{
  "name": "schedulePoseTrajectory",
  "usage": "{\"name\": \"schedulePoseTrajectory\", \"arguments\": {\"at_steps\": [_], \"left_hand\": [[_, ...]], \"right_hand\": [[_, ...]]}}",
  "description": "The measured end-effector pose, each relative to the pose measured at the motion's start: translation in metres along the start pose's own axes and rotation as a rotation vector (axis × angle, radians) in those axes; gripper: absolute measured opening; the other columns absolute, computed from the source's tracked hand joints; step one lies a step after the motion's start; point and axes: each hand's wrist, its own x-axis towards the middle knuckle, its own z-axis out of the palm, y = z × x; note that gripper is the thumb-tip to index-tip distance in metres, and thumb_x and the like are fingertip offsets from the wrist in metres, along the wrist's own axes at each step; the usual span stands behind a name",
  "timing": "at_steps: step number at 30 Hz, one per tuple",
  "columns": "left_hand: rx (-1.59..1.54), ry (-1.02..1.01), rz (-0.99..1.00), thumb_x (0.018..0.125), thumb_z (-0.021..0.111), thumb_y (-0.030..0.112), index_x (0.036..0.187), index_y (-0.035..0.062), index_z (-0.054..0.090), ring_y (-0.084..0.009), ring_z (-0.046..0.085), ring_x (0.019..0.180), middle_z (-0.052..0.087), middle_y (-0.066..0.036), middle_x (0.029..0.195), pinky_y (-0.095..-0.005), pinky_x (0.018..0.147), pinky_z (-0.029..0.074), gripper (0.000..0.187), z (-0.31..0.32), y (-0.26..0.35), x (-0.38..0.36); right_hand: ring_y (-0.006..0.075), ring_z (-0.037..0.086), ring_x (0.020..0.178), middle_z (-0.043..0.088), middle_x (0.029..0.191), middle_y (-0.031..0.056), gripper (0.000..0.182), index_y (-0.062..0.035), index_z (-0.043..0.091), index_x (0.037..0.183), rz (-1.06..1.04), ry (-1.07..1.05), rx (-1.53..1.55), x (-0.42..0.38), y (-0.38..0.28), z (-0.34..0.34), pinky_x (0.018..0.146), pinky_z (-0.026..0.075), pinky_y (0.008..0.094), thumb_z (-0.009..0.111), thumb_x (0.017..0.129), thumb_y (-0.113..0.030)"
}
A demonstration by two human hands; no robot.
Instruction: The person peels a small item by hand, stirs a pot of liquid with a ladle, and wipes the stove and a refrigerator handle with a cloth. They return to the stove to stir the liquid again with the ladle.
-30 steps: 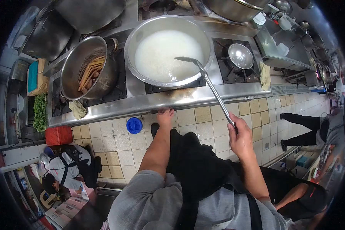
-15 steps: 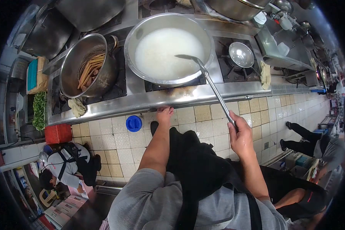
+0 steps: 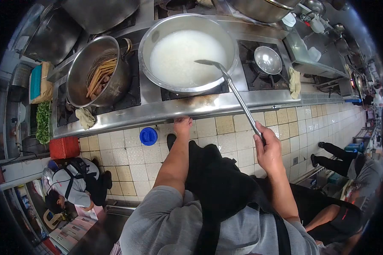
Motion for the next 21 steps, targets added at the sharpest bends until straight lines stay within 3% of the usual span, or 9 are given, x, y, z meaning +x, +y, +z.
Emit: {"name": "schedulePoseTrajectory", "arguments": {"at_steps": [21], "left_hand": [[0.05,0.013,0.041,0.082,0.065,0.006,0.116,0.0093,0.047,-0.0243,0.063,0.082,0.059,-0.008,0.102,-0.0359,0.072,0.052,0.039,0.005,0.006,-0.006]], "right_hand": [[0.0326,0.061,0.074,0.06,0.085,0.0175,0.034,-0.006,0.06,0.116,0.067,-0.082,-0.088,0.007,-0.019,-0.024,0.066,0.049,0.0359,0.061,0.083,0.0]]}}
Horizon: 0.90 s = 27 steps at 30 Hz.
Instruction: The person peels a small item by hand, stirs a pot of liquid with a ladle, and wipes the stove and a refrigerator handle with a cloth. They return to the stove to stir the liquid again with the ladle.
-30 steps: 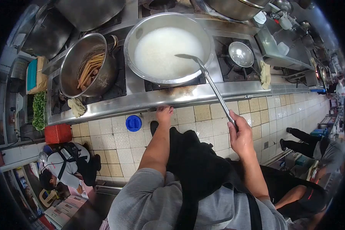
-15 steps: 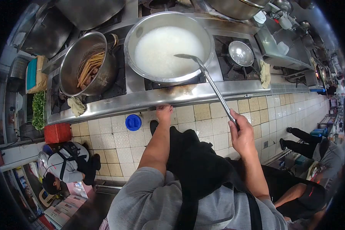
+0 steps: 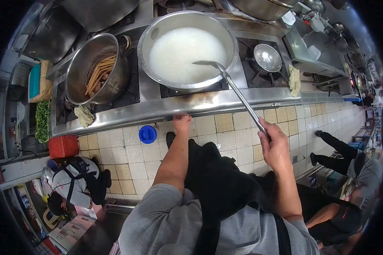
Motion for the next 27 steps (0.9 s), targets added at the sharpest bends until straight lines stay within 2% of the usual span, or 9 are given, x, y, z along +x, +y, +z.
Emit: {"name": "schedulePoseTrajectory", "arguments": {"at_steps": [9,12,16,18,22,24,26,27], "left_hand": [[0.003,0.002,-0.023,0.083,0.064,0.007,0.114,0.0092,0.049,-0.0245,0.063,0.081,0.059,-0.008,0.103,-0.0353,0.072,0.052,0.034,-0.007,-0.009,0.009],[-0.015,-0.028,0.009,0.083,0.064,0.009,0.116,0.0078,0.049,-0.0248,0.063,0.083,0.059,-0.008,0.103,-0.0353,0.072,0.052,0.036,-0.005,-0.007,0.008],[0.1,-0.062,-0.078,0.082,0.067,0.011,0.119,0.0061,0.046,-0.0257,0.062,0.085,0.057,-0.01,0.11,-0.0357,0.072,0.052,0.043,-0.001,0.022,-0.015],[0.149,-0.095,-0.107,0.081,0.069,0.012,0.12,0.0059,0.045,-0.0261,0.062,0.086,0.056,-0.01,0.112,-0.0356,0.072,0.052,0.046,-0.014,0.025,-0.019],[0.271,-0.189,-0.316,0.08,0.07,0.015,0.122,0.0053,0.045,-0.0277,0.062,0.086,0.054,-0.014,0.11,-0.037,0.072,0.054,0.049,-0.087,0.01,-0.016],[0.316,-0.217,-0.405,0.078,0.07,0.009,0.107,0.0042,0.057,-0.0193,0.058,0.08,0.053,-0.012,0.109,-0.0321,0.058,0.05,0.032,-0.139,0.02,-0.026],[0.685,-0.352,0.001,0.077,0.069,0.007,0.113,0.0069,0.058,-0.0201,0.059,0.075,0.057,-0.013,0.102,-0.0316,0.057,0.051,0.038,-0.238,-0.03,-0.003],[0.689,-0.285,0.02,0.075,0.069,0.006,0.113,0.0095,0.06,-0.0208,0.06,0.073,0.058,-0.013,0.097,-0.0318,0.057,0.052,0.039,-0.29,-0.036,-0.01]], "right_hand": [[0.0334,0.059,0.069,0.058,0.08,0.0157,0.034,-0.0053,0.061,0.114,-0.054,-0.038,-0.119,0.012,-0.012,-0.026,0.063,0.047,0.0395,0.062,0.08,0.0],[0.0341,0.059,0.069,0.057,0.079,0.0152,0.033,-0.0049,0.062,0.111,-0.137,-0.033,-0.215,0.021,-0.023,-0.045,0.062,0.046,0.0405,0.062,0.079,0.0],[0.037,0.059,0.073,0.058,0.08,0.0161,0.028,-0.0044,0.064,0.107,-0.236,-0.064,-0.394,0.036,-0.046,-0.068,0.063,0.046,0.0427,0.06,0.079,-0.005],[0.0379,0.059,0.075,0.06,0.082,0.0161,0.025,-0.0041,0.065,0.104,-0.214,-0.078,-0.408,0.043,-0.064,-0.072,0.066,0.047,0.0438,0.059,0.08,-0.007],[0.036,0.06,0.077,0.062,0.083,0.0158,0.022,-0.0059,0.067,0.098,-0.351,-0.076,-0.557,0.066,-0.086,-0.063,0.069,0.048,0.0437,0.057,0.079,-0.007],[0.035,0.061,0.078,0.063,0.083,0.0155,0.021,-0.0067,0.068,0.096,-0.384,-0.076,-0.596,0.08,-0.091,-0.048,0.07,0.049,0.0435,0.055,0.079,-0.008],[0.0324,0.063,0.081,0.065,0.082,0.0148,0.022,-0.0081,0.068,0.093,-0.429,-0.075,-0.663,0.091,-0.092,-0.025,0.071,0.05,0.0419,0.053,0.078,-0.007],[0.0324,0.063,0.081,0.065,0.082,0.0148,0.022,-0.0081,0.068,0.093,-0.421,-0.072,-0.662,0.093,-0.097,-0.015,0.071,0.05,0.0419,0.053,0.078,-0.007]]}}
